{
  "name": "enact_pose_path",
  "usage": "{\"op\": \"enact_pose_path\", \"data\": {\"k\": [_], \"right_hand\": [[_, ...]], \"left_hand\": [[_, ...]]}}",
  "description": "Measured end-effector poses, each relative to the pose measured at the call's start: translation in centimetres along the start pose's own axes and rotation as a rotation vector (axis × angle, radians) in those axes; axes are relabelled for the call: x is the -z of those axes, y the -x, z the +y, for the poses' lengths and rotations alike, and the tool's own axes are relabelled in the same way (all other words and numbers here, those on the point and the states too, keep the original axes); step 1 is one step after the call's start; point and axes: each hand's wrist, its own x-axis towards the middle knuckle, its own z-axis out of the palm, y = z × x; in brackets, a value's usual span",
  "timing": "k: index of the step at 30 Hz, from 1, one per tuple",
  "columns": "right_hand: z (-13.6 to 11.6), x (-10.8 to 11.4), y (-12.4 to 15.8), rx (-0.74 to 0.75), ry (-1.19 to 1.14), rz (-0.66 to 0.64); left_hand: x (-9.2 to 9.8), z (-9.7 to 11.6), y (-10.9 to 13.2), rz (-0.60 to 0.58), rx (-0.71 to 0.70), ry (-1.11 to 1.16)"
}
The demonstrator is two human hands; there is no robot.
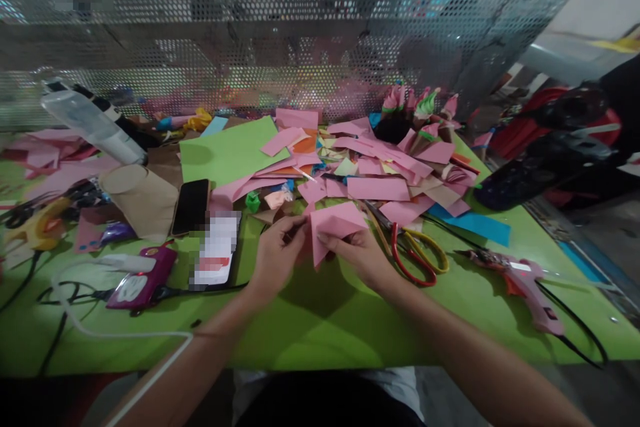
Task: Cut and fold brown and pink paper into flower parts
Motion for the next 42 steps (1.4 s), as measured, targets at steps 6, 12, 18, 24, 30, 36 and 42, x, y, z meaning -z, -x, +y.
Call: {"op": "enact_pose_path", "data": {"k": [6, 12, 18, 24, 30, 36, 42], "right_hand": [[-0.1, 0.3, -0.2, 0.016, 0.095, 0.091], [-0.1, 0.2, -0.4, 0.053, 0.048, 0.097], [-0.2, 0.0, -0.4, 0.030, -0.038, 0.117], [-0.5, 0.1, -0.2, -0.001, -0.029, 0.142], [-0.6, 0.1, -0.3, 0.006, 0.023, 0.194], [0.0, 0.3, -0.4, -0.022, -0.032, 0.187], [0.5, 0.3, -0.5, 0.012, -0.035, 0.202]], "left_hand": [[-0.2, 0.0, -0.1, -0.123, 0.202, 0.268], [-0.1, -0.3, -0.1, -0.222, 0.270, 0.396], [-0.2, -0.4, -0.1, -0.245, 0.273, 0.417], [-0.1, -0.4, -0.1, -0.263, 0.294, 0.419], [-0.1, -0.3, -0.1, -0.255, 0.310, 0.483], [-0.2, -0.4, -0.1, -0.257, 0.348, 0.552], [-0.2, -0.4, 0.0, -0.256, 0.359, 0.584]]}}
